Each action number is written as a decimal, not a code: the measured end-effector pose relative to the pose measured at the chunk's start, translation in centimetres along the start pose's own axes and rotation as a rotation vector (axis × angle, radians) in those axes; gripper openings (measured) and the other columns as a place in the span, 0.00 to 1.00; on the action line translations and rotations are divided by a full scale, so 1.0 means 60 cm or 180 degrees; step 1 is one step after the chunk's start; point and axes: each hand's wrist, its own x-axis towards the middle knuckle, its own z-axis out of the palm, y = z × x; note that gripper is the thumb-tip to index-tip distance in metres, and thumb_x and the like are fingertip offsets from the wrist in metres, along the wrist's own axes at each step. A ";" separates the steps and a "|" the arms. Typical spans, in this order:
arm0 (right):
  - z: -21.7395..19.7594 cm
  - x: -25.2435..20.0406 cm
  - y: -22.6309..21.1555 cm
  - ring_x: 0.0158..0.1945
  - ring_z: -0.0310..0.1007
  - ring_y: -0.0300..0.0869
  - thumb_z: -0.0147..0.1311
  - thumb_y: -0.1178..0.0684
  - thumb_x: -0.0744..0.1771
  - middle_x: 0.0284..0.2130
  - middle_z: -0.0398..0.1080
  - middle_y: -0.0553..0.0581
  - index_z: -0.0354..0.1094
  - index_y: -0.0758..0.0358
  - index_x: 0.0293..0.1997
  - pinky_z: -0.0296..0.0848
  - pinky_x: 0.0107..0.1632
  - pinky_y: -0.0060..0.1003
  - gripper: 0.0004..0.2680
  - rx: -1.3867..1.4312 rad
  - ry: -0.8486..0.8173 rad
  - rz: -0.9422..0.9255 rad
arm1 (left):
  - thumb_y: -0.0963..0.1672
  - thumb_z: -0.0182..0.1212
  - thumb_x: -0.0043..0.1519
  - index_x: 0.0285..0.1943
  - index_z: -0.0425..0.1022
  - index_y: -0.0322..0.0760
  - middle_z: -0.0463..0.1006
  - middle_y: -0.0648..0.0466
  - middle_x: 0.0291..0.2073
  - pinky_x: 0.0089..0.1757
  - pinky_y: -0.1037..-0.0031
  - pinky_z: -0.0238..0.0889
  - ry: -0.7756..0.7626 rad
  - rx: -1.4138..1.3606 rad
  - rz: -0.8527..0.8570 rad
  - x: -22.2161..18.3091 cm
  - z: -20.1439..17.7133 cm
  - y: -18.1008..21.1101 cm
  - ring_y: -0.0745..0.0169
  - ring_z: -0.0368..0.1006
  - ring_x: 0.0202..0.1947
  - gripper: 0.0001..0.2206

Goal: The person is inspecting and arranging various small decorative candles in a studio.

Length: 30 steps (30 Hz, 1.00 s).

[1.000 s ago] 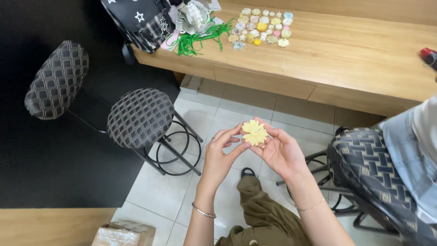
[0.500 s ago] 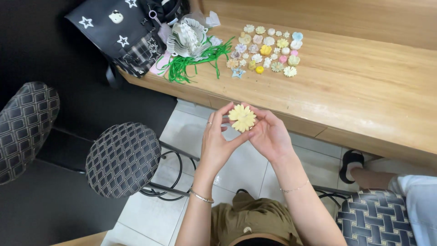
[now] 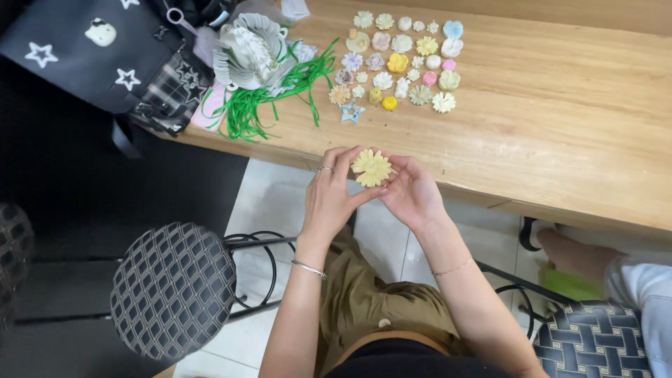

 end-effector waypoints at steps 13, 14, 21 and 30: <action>-0.093 0.279 0.019 0.41 0.74 0.45 0.43 0.50 0.71 0.42 0.75 0.61 0.67 0.64 0.59 0.73 0.47 0.40 0.13 -0.0551 0.0896 0.0334 | 0.51 0.76 0.49 0.61 0.69 0.38 0.73 0.46 0.55 0.47 0.56 0.69 -0.0989 -0.0404 0.0003 0.237 0.068 -0.288 0.41 0.73 0.53 0.32; -0.097 0.295 0.018 0.41 0.75 0.45 0.43 0.49 0.70 0.40 0.74 0.59 0.68 0.63 0.59 0.75 0.48 0.42 0.14 -0.0839 0.1120 0.0422 | 0.50 0.75 0.49 0.61 0.69 0.39 0.72 0.45 0.54 0.47 0.56 0.69 -0.1081 -0.0379 -0.0053 0.245 0.080 -0.315 0.40 0.73 0.52 0.32; -0.233 0.396 0.032 0.44 0.76 0.45 0.62 0.53 0.64 0.42 0.75 0.58 0.67 0.64 0.58 0.77 0.48 0.41 0.17 -0.4306 0.1496 -0.0253 | 0.49 0.75 0.49 0.61 0.70 0.39 0.75 0.48 0.50 0.47 0.55 0.66 -0.1099 0.0027 0.0148 0.288 0.149 -0.440 0.42 0.74 0.46 0.31; -0.178 0.453 0.020 0.45 0.73 0.65 0.72 0.49 0.57 0.50 0.64 0.70 0.56 0.57 0.65 0.74 0.45 0.57 0.32 -0.6372 0.1359 -0.0349 | 0.50 0.75 0.47 0.57 0.72 0.43 0.75 0.53 0.48 0.46 0.55 0.64 -0.0933 0.0727 -0.0121 0.303 0.201 -0.503 0.49 0.71 0.52 0.29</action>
